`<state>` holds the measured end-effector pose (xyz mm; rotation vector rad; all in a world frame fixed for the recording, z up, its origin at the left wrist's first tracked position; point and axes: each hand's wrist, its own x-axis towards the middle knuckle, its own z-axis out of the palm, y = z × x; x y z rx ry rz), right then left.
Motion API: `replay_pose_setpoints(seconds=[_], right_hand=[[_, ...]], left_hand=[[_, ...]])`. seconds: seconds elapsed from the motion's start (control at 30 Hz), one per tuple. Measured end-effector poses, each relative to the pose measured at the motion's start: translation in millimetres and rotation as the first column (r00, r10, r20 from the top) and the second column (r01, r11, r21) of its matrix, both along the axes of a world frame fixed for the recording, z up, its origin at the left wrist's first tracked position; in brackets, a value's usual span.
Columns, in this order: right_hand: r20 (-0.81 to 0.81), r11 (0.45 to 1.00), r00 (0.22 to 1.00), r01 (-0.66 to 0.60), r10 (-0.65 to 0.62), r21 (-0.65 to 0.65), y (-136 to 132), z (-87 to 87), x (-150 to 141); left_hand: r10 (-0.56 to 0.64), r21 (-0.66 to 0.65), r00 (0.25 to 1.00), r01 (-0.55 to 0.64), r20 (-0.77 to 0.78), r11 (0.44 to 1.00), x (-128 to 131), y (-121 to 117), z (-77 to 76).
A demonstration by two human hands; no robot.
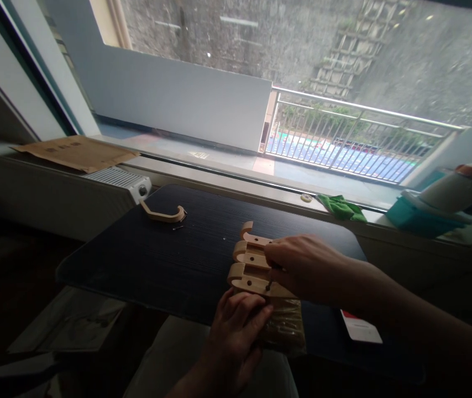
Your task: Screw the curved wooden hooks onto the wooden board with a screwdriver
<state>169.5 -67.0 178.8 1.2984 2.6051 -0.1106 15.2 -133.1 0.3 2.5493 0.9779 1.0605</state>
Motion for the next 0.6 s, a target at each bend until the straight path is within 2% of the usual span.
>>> replay_pose_setpoints(seconds=[0.1,0.2,0.43,0.6], right_hand=[[-0.017,0.991,0.991,0.136,-0.136,0.007,5.0,-5.4,9.0],[0.023,0.984,0.984,0.178,-0.179,0.014,5.5,-4.2,15.5],[0.099,0.999,0.994,0.038,-0.04,0.015,-6.2,13.8,8.4],[0.057,0.999,0.997,-0.052,0.053,-0.011,-5.8,11.2,3.6]], left_hand=[[0.008,-0.012,1.0,-0.008,0.019,1.0,0.8,-0.9,-2.3],[0.02,-0.018,0.999,-0.02,0.027,1.0,1.3,-1.6,-3.4],[0.014,0.01,1.0,-0.014,0.006,1.0,1.0,-1.5,0.4],[0.02,0.02,1.0,-0.02,0.012,1.0,0.7,-1.2,0.9]])
